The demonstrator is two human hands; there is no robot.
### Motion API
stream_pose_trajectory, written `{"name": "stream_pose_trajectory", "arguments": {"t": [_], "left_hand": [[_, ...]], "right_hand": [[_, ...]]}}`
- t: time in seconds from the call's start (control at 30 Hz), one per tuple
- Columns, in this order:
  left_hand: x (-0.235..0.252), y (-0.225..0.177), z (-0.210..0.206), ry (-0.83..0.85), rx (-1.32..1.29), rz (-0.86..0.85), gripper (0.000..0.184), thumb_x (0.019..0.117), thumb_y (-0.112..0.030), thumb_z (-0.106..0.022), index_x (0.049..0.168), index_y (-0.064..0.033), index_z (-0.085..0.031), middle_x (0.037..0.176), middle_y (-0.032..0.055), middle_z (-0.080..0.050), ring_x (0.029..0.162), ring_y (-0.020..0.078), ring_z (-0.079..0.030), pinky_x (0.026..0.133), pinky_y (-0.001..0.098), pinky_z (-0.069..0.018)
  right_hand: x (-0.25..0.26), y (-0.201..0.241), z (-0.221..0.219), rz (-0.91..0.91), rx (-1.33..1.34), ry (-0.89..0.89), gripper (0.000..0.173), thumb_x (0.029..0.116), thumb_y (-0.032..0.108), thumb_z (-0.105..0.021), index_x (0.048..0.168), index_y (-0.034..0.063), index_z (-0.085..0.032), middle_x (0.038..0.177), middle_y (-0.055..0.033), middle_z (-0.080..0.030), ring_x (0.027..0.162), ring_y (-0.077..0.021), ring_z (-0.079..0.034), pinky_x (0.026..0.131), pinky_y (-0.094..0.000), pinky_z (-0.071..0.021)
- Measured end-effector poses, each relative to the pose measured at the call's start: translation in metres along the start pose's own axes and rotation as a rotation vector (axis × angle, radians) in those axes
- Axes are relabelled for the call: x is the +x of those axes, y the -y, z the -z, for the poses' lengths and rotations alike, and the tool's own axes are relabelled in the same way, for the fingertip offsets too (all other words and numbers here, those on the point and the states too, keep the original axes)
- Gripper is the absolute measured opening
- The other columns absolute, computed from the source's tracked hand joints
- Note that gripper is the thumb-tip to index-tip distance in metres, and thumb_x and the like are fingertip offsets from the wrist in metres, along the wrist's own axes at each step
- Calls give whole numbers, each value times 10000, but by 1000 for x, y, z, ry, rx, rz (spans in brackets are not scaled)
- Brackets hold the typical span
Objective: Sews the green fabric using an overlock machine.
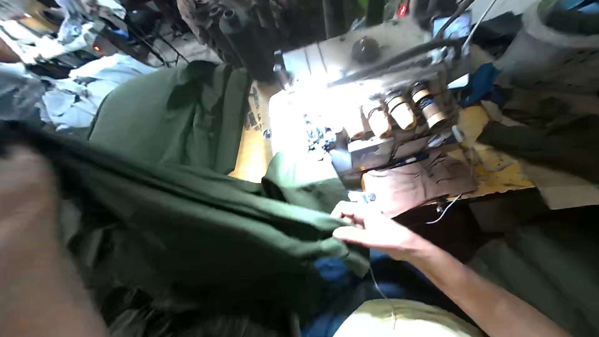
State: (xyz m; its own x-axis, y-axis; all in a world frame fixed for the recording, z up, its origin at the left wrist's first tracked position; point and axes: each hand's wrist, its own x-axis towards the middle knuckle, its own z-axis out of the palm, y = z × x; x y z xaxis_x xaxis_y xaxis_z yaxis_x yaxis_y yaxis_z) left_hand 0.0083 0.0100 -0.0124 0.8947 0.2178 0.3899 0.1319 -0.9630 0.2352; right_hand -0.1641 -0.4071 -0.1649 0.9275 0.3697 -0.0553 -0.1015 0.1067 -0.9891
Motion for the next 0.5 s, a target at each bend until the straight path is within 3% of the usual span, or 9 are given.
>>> {"name": "stream_pose_trajectory", "arguments": {"t": [0.03,0.1,0.17,0.23,0.3,0.37,0.43,0.5], "left_hand": [[4,10,-10,58,76,-233,471,1041,-186,-463,1339,178,-471,1296,469,-512,1222,637,-509,985,750,-397],[-16,-34,-20,216,33,-221,499,979,-75,-566,1391,168,-422,1371,487,-427,1282,697,-396,1025,804,-311],[-50,-80,-30,274,-59,-319,491,934,51,-558,1399,157,-439,1400,436,-452,1292,630,-447,1051,737,-365],[-100,-108,-40,284,-200,-610,455,878,50,-530,1330,93,-547,1377,296,-563,1273,446,-555,1049,571,-462],[-150,-131,-50,284,-373,-868,429,853,-12,-501,1256,30,-643,1365,204,-607,1322,343,-527,1108,473,-400],[-180,-139,-64,284,-467,-1028,441,885,-70,-529,1309,-25,-638,1400,189,-595,1350,333,-499,1121,458,-363],[-195,-137,-79,221,-490,-1054,503,907,-102,-578,1403,-15,-564,1448,211,-550,1380,321,-477,1154,426,-339],[-200,-135,-95,112,-533,-1021,529,908,-103,-599,1417,15,-519,1455,222,-537,1381,303,-475,1157,388,-331]], "right_hand": [[-2,2,1,-53,-8,-97,129,928,127,-643,1037,59,-659,806,56,-608,714,22,-580,669,-165,-505],[-1,-3,4,-108,-21,-254,76,937,128,-663,998,87,-683,800,59,-627,725,11,-591,686,-178,-509],[-1,-9,1,-18,29,-303,57,930,82,-669,975,110,-692,849,64,-664,778,3,-620,726,-167,-529],[-3,-6,-5,88,68,-281,100,935,51,-667,1010,99,-712,921,47,-699,851,-29,-666,795,-196,-580],[-2,1,-9,104,108,-221,104,966,75,-631,1026,113,-706,911,46,-693,815,-30,-660,740,-188,-573],[-1,8,-10,59,216,-137,120,1001,96,-576,1036,122,-688,876,32,-678,765,-29,-648,692,-185,-565],[1,14,-11,20,367,-85,146,1022,103,-520,1030,120,-665,835,15,-660,725,-27,-643,667,-186,-569],[3,14,-12,-26,539,-42,177,1042,116,-467,1005,135,-639,800,20,-655,704,-9,-648,654,-174,-571]]}}
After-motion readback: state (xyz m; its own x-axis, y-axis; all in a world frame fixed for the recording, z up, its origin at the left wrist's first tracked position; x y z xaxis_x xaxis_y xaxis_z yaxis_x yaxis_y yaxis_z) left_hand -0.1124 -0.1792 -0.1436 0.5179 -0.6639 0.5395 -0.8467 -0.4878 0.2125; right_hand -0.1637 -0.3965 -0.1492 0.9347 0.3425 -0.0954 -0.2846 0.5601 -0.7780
